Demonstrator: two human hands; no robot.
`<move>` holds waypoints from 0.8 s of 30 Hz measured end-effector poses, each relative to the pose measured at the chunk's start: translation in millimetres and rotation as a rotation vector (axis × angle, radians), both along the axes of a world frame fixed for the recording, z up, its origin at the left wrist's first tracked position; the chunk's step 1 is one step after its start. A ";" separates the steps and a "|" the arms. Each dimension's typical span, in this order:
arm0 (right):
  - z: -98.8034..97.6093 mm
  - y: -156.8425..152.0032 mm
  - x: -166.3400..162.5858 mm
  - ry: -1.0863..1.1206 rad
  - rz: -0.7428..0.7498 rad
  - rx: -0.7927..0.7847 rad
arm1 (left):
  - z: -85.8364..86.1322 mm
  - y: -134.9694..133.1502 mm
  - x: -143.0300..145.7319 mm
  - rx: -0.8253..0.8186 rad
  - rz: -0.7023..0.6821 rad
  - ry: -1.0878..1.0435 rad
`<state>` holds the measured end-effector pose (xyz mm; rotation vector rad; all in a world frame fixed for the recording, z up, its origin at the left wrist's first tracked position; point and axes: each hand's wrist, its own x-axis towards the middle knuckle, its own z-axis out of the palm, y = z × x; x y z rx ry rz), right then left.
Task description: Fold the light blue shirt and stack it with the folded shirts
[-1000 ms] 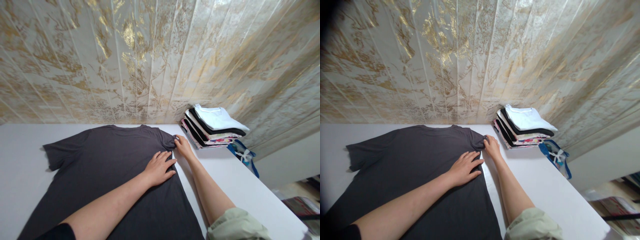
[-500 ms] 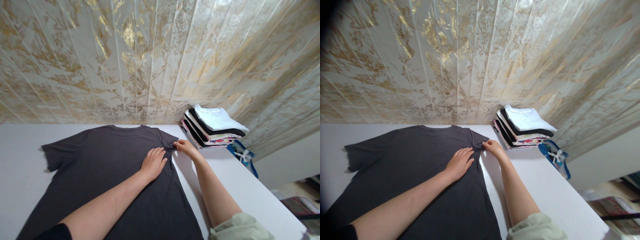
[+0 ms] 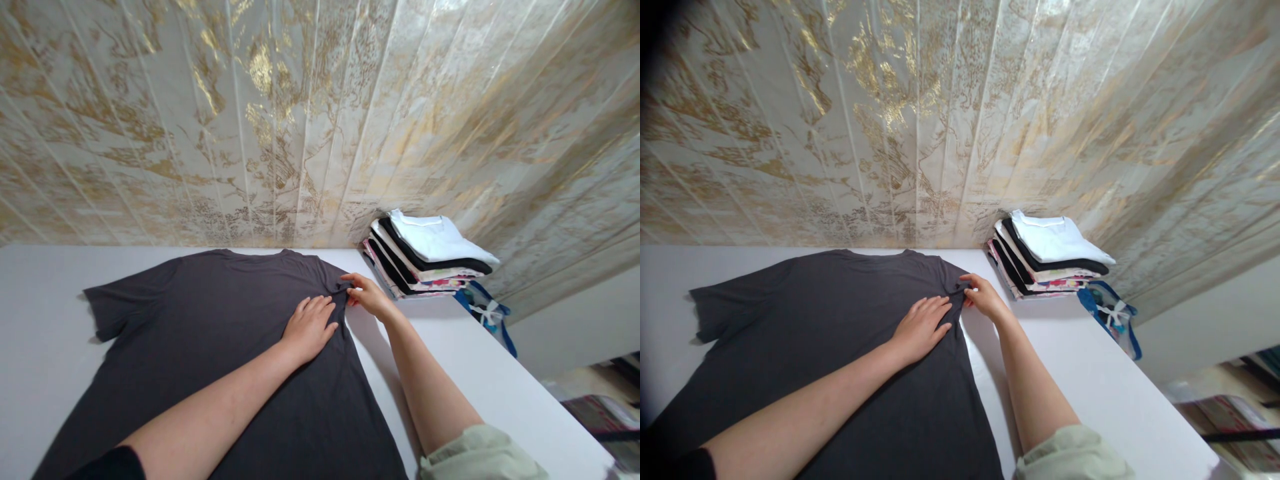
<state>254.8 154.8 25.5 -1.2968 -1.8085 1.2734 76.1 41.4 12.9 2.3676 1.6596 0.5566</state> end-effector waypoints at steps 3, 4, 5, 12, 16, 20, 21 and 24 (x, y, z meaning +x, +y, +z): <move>0.7 -0.7 0.1 0.004 0.002 -0.012 | 1.1 -0.4 -0.1 -0.011 -0.001 0.004; 1.4 -1.1 0.9 -0.005 0.030 -0.022 | 1.8 -0.7 -0.1 -0.016 -0.001 0.005; 2.3 -1.6 1.9 -0.016 0.069 -0.028 | 2.4 -1.1 -0.2 -0.018 -0.002 0.006; 6.0 -3.9 3.5 -0.088 0.214 0.040 | 0.3 -1.0 -1.2 -0.013 -0.016 0.005; 1.5 -1.1 0.7 -0.101 0.141 0.120 | -0.9 -0.1 -1.4 -0.007 -0.014 0.000; -4.9 3.5 2.4 -0.223 -0.010 0.329 | 3.6 -2.5 -0.2 -0.006 -0.056 -0.008; -6.1 4.1 3.2 -0.280 -0.039 0.389 | 5.0 -3.4 0.4 -0.010 -0.083 -0.006; -6.5 3.0 4.5 -0.473 -0.077 0.464 | 8.0 -5.4 1.9 -0.033 -0.149 0.006</move>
